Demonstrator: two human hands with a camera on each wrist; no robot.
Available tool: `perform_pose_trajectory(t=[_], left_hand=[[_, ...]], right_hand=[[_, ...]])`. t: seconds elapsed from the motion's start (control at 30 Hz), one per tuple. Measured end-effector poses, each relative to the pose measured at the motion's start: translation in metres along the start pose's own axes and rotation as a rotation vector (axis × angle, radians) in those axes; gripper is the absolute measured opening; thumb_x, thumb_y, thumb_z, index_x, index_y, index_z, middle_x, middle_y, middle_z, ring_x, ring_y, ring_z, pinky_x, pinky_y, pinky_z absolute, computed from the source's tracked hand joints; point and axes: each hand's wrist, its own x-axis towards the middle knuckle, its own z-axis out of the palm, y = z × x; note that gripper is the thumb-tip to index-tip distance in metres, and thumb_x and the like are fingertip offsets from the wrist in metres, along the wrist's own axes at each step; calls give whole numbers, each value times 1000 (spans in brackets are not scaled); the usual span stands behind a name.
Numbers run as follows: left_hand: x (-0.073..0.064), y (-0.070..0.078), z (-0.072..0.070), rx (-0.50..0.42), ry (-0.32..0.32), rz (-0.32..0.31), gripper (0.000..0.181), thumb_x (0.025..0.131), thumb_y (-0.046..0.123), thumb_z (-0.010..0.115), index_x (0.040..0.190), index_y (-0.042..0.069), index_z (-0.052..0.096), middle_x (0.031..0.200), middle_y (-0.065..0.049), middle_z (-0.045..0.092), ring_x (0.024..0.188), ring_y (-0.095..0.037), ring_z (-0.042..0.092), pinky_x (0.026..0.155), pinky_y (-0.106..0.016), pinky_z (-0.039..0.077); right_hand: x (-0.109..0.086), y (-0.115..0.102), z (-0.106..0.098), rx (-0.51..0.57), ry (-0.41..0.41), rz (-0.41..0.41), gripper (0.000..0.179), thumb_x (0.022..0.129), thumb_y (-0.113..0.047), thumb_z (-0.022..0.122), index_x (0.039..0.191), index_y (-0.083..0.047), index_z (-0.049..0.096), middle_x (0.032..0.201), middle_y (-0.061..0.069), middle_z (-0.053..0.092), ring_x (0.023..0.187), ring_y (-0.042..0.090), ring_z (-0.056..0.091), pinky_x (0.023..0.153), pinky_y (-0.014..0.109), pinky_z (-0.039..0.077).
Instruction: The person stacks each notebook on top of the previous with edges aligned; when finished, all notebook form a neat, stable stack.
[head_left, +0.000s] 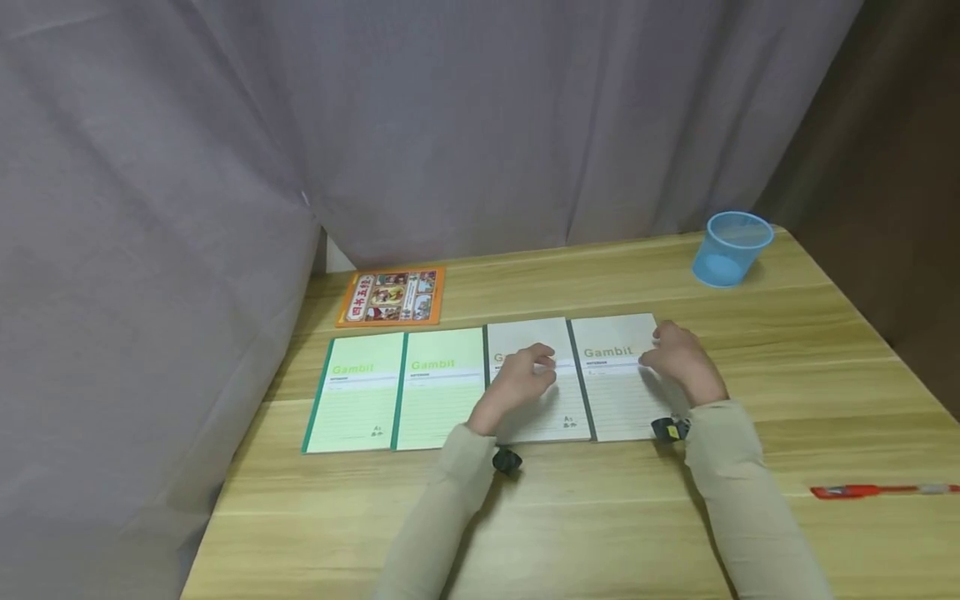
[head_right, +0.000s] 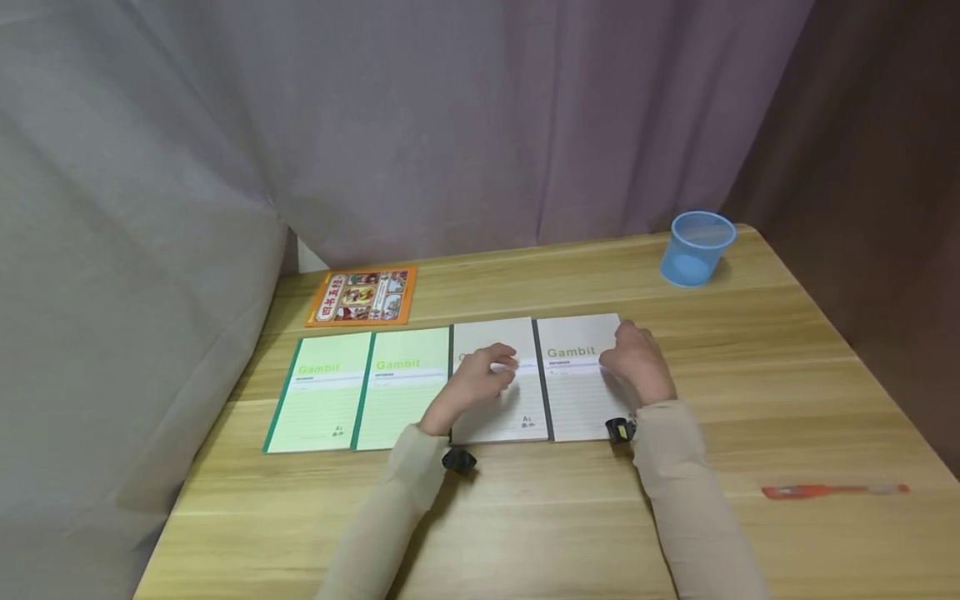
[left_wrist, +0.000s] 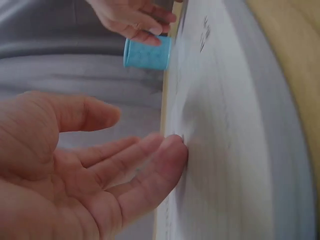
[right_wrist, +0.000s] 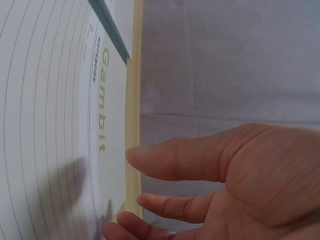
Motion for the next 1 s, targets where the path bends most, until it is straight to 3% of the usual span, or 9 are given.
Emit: perform_pose_trajectory(t=[0.2,0.37,0.5,0.67,0.73,0.77,0.9,0.97,1.0], left_hand=[[1,7,11,-3,-67,54,43,98,11,58,140,4,57,131,-9,66,121,-26,62,93,-32,51],[0,10,20,20,-125,75,45,99,14,59,143,4,55,137,-8,63,119,-25,63,84,-27,53],[0,13,24,59,-152,84,46,100,17,58,145,3,54,142,-8,59,128,-25,57,100,-29,48],[1,11,27,93,-185,108,48,101,16,55,147,2,50,148,-10,53,135,-21,51,111,-29,38],[2,10,28,104,-197,124,49,101,16,55,148,1,49,148,-11,53,130,-18,54,111,-27,38],[2,10,28,103,-203,129,50,101,16,54,148,1,48,148,-11,53,119,-15,60,108,-26,40],[2,12,29,100,-202,146,50,102,16,55,148,-1,46,147,-14,53,97,-12,63,101,-24,45],[2,14,29,80,-195,139,50,102,16,55,148,-2,46,143,-16,56,79,-11,64,88,-22,51],[2,15,29,71,-196,136,51,102,16,55,148,-2,45,133,-17,63,76,-11,63,80,-21,52]], right_hand=[[-2,5,-3,17,-10,9,63,89,-11,62,133,26,36,132,46,41,117,58,45,98,65,41],[-2,10,-4,47,-14,47,52,86,-8,62,121,24,40,114,40,49,97,48,50,82,56,47],[-1,15,-5,80,-3,94,51,84,-5,61,121,23,40,108,36,50,92,44,51,76,51,49],[0,20,-6,117,-22,110,55,86,-3,59,128,26,38,120,43,47,104,51,51,88,60,48],[1,21,-7,108,-30,108,52,87,-3,60,127,26,41,122,43,48,107,52,51,92,62,46],[2,21,-7,99,-28,109,51,87,-3,60,126,26,43,122,43,49,107,51,51,92,62,46],[5,21,-7,55,-14,116,40,87,-3,61,116,23,51,110,37,54,96,45,53,82,54,49],[6,22,-7,47,-10,110,33,87,-3,61,109,21,53,102,33,55,90,41,52,76,48,48],[7,22,-7,45,-12,105,29,86,-3,61,103,19,54,97,30,55,87,40,52,73,45,47]])
